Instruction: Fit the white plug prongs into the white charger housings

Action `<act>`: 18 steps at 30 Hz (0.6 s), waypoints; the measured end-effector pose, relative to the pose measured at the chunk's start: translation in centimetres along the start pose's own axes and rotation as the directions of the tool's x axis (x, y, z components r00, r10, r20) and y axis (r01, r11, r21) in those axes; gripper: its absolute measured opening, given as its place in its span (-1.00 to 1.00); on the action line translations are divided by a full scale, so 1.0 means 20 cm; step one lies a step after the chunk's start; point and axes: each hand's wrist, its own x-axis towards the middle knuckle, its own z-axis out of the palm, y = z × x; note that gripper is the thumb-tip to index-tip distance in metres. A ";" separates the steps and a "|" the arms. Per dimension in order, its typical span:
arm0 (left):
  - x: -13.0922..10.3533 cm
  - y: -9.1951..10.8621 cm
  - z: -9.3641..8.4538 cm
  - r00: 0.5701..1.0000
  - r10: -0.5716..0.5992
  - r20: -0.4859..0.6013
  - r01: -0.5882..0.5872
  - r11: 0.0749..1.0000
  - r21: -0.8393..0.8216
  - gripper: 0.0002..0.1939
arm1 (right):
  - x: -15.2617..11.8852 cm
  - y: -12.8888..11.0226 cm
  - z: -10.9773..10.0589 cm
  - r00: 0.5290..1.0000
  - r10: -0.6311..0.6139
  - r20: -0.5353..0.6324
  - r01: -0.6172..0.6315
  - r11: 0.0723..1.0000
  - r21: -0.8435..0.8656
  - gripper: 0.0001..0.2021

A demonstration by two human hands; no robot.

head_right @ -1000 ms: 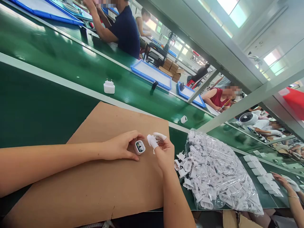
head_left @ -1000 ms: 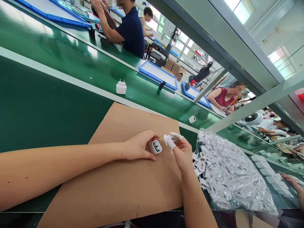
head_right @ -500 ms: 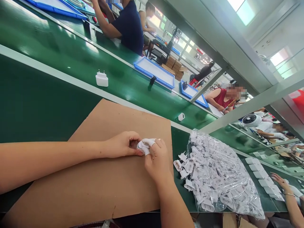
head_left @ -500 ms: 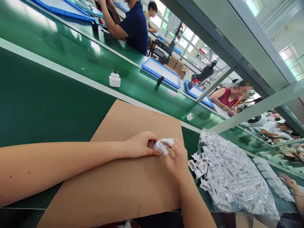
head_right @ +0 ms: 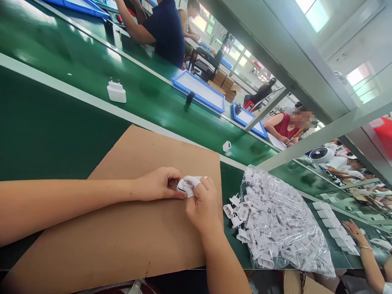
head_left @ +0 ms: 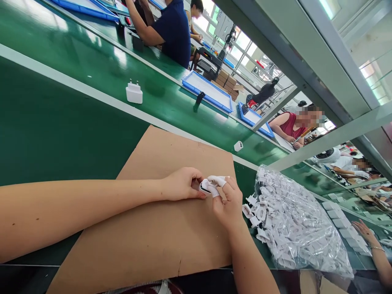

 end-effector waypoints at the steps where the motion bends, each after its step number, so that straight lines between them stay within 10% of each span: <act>1: 0.00 0.00 0.00 1.000 0.007 -0.006 -0.007 1.000 0.008 -0.61 | 0.00 0.00 0.00 1.000 0.005 0.020 -0.005 1.000 -0.015 -0.55; 11: 0.00 0.00 0.00 0.999 0.006 -0.036 -0.005 1.000 0.008 -0.64 | 0.03 -0.02 -0.01 0.993 0.042 0.114 -0.028 0.992 -0.127 -0.56; 18: -0.02 0.02 0.03 1.000 0.011 0.004 -0.011 1.000 -0.004 -0.59 | 0.03 0.01 0.00 0.945 0.304 0.124 -0.322 0.930 0.175 -0.48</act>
